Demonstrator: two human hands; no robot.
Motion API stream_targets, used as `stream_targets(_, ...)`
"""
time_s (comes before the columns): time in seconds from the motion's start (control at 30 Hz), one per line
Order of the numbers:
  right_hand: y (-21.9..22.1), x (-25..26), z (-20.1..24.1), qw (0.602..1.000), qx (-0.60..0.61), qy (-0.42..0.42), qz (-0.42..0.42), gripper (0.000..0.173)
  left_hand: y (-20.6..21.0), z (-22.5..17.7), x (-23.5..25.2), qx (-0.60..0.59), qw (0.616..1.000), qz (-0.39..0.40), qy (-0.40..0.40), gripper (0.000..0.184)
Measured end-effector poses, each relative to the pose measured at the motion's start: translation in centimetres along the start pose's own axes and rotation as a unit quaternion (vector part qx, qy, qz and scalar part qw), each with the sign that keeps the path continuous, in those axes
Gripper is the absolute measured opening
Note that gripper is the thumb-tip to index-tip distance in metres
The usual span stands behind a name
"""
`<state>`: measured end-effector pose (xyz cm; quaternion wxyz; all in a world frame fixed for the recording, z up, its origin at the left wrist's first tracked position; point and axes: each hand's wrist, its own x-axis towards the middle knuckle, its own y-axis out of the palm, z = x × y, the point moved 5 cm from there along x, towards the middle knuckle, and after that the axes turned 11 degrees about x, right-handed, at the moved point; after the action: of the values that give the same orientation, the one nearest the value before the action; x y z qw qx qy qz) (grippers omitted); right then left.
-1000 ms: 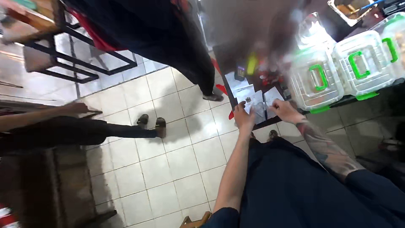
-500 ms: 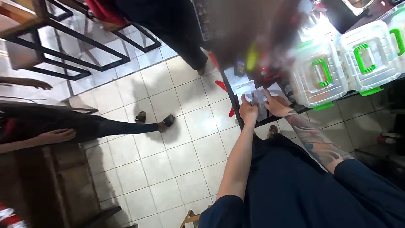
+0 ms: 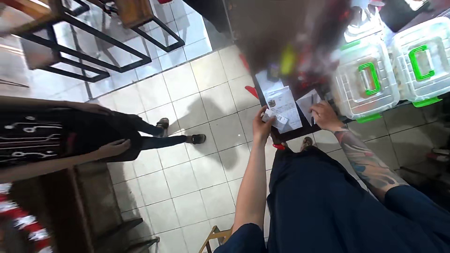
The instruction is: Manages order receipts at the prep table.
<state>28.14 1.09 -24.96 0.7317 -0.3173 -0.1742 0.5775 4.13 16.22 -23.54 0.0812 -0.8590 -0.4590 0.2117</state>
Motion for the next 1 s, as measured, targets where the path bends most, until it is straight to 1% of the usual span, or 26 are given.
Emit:
stream_targets(0.07, 0.2, 0.4, -0.4, 0.997, -0.079, -0.005, 0.024, 0.037, -0.5, -0.3, -0.3, -0.036, 0.999, -0.005, -0.009, 0.061)
stream_targets(0.1, 0.1, 0.4, -0.4, 0.995, -0.099, -0.004, 0.026, 0.041, -0.7, -0.5, -0.4, -0.05, 0.999, -0.005, -0.011, 0.061)
stream_targets(0.13, 0.0, 0.4, -0.1, 0.996, -0.092, -0.002, 0.015, 0.046, -0.8, -0.6, -0.6, -0.061, 0.998, -0.007, -0.01, 0.062)
stream_targets(0.17, -0.3, 0.3, 0.5, 0.999, -0.051, 0.003, -0.01, 0.051, -0.9, -0.8, -0.8, -0.068, 0.998, -0.008, -0.005, 0.062)
stream_targets(0.2, -0.7, 0.1, 1.6, 0.999, 0.022, 0.014, -0.03, 0.052, -1.1, -1.1, -1.1, -0.07, 0.998, -0.005, 0.003, 0.062)
stream_targets(0.23, -1.2, -0.4, 3.1, 0.992, 0.12, 0.025, -0.041, 0.051, -1.2, -1.6, -1.8, -0.061, 0.998, 0.005, 0.016, 0.062)
stream_targets(0.27, -1.5, -1.1, 4.6, 0.974, 0.22, 0.037, -0.047, 0.05, -1.3, -2.3, -2.7, -0.048, 0.998, 0.022, 0.031, 0.063)
stream_targets(0.33, -1.4, -2.9, 6.5, 0.922, 0.382, 0.054, -0.022, 0.057, -1.2, -4.0, -4.0, -0.033, 0.997, 0.048, 0.06, 0.067)
stream_targets(0.37, -1.3, -3.3, 7.1, 0.9, 0.431, 0.061, -0.005, 0.061, -1.0, -5.0, -4.4, -0.024, 0.996, 0.056, 0.067, 0.068)
stream_targets(0.43, -1.4, -3.5, 8.1, 0.876, 0.477, 0.069, 0.009, 0.062, -0.3, -5.8, -5.0, 0.0, 0.994, 0.08, 0.076, 0.072)
stream_targets(0.5, -1.2, -3.8, 7.8, 0.879, 0.473, 0.063, 0.003, 0.051, 0.5, -5.4, -5.2, 0.02, 0.992, 0.106, 0.072, 0.072)
stream_targets(0.57, -0.7, -4.7, 6.7, 0.899, 0.434, 0.051, -0.019, 0.037, 1.5, -4.2, -5.5, 0.021, 0.99, 0.127, 0.05, 0.069)
stream_targets(0.63, -0.3, -5.7, 5.4, 0.915, 0.399, 0.049, -0.039, 0.029, 2.4, -2.5, -5.9, 0.03, 0.99, 0.135, 0.03, 0.063)
stream_targets(0.73, 0.1, -6.7, 3.7, 0.925, 0.368, 0.077, -0.055, 0.028, 3.3, 0.4, -6.4, 0.022, 0.992, 0.12, 0.024, 0.055)
stream_targets(0.8, 0.1, -6.9, 2.6, 0.923, 0.368, 0.092, -0.059, 0.027, 3.8, 2.2, -7.0, -0.038, 0.995, 0.096, -0.009, 0.054)
stream_targets(0.83, 0.1, -6.8, 2.2, 0.92, 0.374, 0.099, -0.056, 0.027, 4.0, 2.9, -7.4, -0.081, 0.993, 0.081, -0.037, 0.05)
stream_targets(0.87, 0.2, -6.7, 1.8, 0.917, 0.382, 0.107, -0.048, 0.028, 4.3, 3.5, -7.7, -0.12, 0.989, 0.064, -0.063, 0.045)
stream_targets(0.93, 0.6, -6.4, 1.4, 0.912, 0.394, 0.112, -0.026, 0.027, 4.8, 4.4, -8.3, -0.159, 0.982, 0.047, -0.091, 0.035)
stream_targets(1.0, 1.5, -6.3, 1.7, 0.907, 0.405, 0.114, 0.0, 0.027, 5.4, 4.9, -8.6, -0.176, 0.979, 0.056, -0.083, 0.033)
